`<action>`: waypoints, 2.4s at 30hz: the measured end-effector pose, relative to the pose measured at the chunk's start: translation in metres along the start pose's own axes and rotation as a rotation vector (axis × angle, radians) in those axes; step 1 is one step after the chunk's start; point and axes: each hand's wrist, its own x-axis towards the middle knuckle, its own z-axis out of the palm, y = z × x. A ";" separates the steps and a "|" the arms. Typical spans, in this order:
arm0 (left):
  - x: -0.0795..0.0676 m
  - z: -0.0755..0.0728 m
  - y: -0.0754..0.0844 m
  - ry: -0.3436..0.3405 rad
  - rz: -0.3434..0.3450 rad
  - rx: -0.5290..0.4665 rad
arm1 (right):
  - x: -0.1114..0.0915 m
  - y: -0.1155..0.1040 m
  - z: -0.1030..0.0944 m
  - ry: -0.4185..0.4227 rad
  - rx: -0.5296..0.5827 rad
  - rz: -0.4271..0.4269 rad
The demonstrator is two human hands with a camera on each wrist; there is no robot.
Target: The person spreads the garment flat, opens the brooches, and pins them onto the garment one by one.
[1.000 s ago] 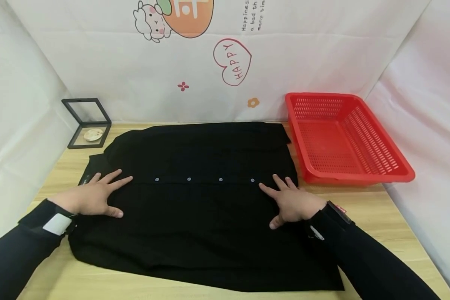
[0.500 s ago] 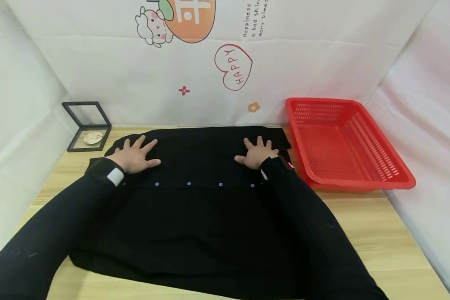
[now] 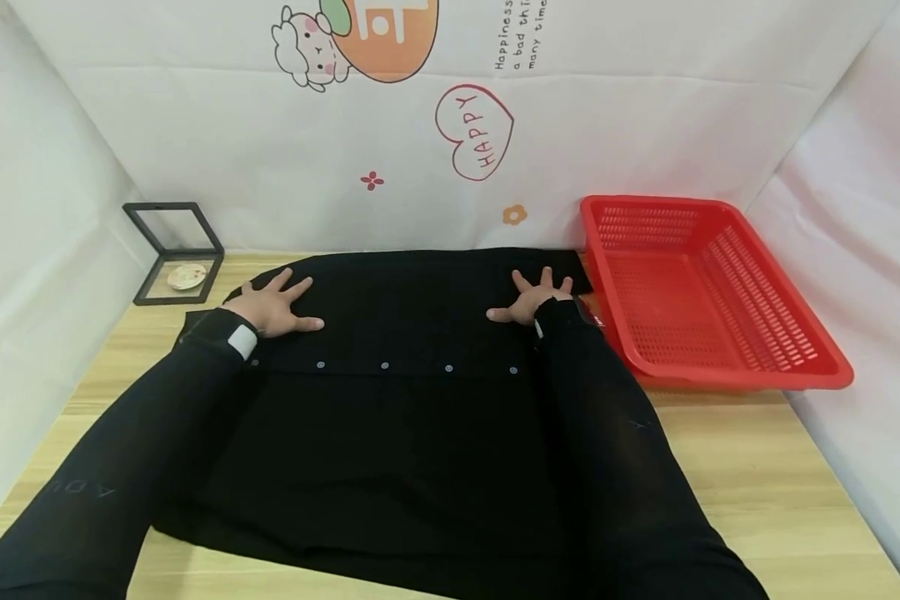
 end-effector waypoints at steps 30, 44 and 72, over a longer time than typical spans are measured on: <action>-0.226 0.110 -0.024 0.195 0.219 0.147 | -0.229 0.073 0.125 -0.003 -0.379 -0.390; -0.229 0.121 -0.029 0.590 0.472 0.324 | -0.251 0.088 0.123 0.492 -0.458 -0.956; -0.236 0.113 -0.069 0.459 0.202 0.114 | -0.239 0.094 0.107 -0.150 -0.262 -0.710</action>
